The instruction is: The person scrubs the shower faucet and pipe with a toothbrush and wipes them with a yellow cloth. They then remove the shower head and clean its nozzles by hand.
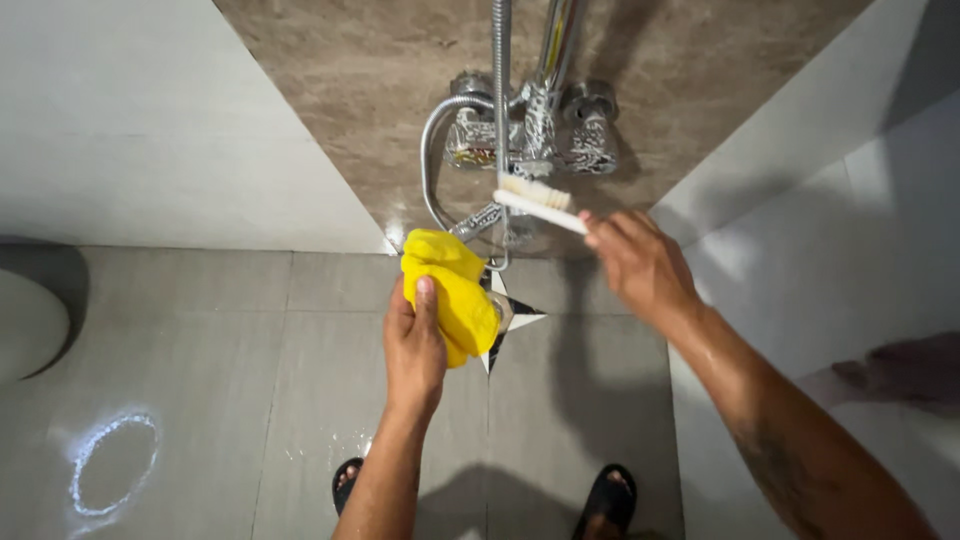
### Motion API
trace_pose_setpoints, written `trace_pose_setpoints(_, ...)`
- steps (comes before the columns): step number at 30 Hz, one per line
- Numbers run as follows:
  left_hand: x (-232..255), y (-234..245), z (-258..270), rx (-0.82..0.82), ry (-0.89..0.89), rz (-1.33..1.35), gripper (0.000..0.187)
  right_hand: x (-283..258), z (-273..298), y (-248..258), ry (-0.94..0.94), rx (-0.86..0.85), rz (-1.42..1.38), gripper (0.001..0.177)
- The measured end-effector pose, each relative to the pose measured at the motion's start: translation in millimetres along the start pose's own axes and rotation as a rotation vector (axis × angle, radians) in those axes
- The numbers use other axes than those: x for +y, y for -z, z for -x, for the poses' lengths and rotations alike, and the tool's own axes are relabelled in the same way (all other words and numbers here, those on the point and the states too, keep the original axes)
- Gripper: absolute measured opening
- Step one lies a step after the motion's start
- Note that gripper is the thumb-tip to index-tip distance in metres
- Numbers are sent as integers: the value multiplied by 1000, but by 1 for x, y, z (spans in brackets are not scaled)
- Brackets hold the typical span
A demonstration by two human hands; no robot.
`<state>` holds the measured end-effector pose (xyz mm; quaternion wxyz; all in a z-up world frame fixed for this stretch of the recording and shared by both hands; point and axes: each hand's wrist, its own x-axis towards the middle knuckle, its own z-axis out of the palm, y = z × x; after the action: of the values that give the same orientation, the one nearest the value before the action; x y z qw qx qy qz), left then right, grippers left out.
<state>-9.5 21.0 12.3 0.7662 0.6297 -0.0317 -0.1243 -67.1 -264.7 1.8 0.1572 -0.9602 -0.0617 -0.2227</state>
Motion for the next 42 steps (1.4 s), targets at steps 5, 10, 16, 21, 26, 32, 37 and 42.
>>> trace_pose_setpoints(5, 9, 6, 1, 12, 22, 25, 47, 7, 4, -1, 95, 83, -80, 30)
trace_pose_setpoints(10, 2, -9, 3, 43, 40, -15, 47, 22, 29, -36, 34, -130, 66, 36)
trace_pose_setpoints(16, 14, 23, 10, 70, 36, -1, 46, -29, 37, -61, -417, -373, -315, 18)
trace_pose_setpoints(21, 32, 46, 11, 49, 38, 74, 42, -108, 21, -86, -551, -164, -487, 21)
trace_pose_setpoints(26, 39, 79, -1, 0, 51, 51, 40, -115, -6, -136, -686, -67, -275, 20)
trace_pose_setpoints(32, 41, 115, -11, -74, 59, 32, 41, -112, -8, -187, -596, 162, -178, 26)
trace_pose_setpoints(37, 42, 134, -21, -134, 54, 43, 43, -104, -3, -201, -716, 95, -155, 13)
trace_pose_setpoints(42, 48, 123, -29, -151, 158, 52, 43, -120, 2, -188, -592, -84, -396, 16)
